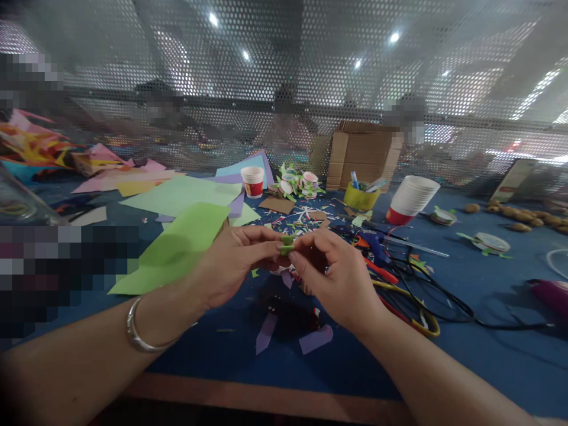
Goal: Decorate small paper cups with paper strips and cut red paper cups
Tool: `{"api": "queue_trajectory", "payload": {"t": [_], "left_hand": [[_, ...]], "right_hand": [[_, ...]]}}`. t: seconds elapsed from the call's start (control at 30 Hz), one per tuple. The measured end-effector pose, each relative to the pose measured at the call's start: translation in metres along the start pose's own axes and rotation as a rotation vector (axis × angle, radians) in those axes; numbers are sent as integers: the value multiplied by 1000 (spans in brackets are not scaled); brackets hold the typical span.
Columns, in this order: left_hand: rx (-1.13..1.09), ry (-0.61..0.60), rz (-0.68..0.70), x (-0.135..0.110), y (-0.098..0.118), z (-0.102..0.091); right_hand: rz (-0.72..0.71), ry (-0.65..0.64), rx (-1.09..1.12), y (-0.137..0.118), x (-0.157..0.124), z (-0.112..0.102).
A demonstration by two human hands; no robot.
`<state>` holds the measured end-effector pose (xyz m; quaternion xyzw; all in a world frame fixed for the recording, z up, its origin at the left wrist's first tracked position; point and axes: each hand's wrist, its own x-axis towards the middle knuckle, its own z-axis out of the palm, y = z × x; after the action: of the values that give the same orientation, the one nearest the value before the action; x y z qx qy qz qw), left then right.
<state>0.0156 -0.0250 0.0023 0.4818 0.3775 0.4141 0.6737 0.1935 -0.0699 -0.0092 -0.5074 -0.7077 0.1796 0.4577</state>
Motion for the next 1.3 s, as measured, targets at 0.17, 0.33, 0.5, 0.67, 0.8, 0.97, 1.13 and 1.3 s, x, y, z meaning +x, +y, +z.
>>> {"api": "queue_trajectory", "payload": {"t": [0.17,0.33,0.5,0.67,0.8,0.97,1.13,1.3], "left_hand": [[92,-16,69,-2,-2,0],[170,-48,137,-2,-5,-4],[203,-85,209,-2,-9,-6],[245,-73,255,-3,-11,-5],[350,-52,320,-3,-13,-7],[459,-23,396,-4,-13,-8],[559,23,473,-5,-9,-8],[646,-4,483,-5,-9,-9]], "right_hand": [[101,-20,130,0,1,1],[128,-11,180,-1,1,0],[138,-10,193,-3,2,-1],[162,-25,240,-4,2,-1],[193,-42,274,-2,2,-1],[192,-32,251,1,1,1],[154,8,190,5,0,2],[196,4,181,5,1,1]]}}
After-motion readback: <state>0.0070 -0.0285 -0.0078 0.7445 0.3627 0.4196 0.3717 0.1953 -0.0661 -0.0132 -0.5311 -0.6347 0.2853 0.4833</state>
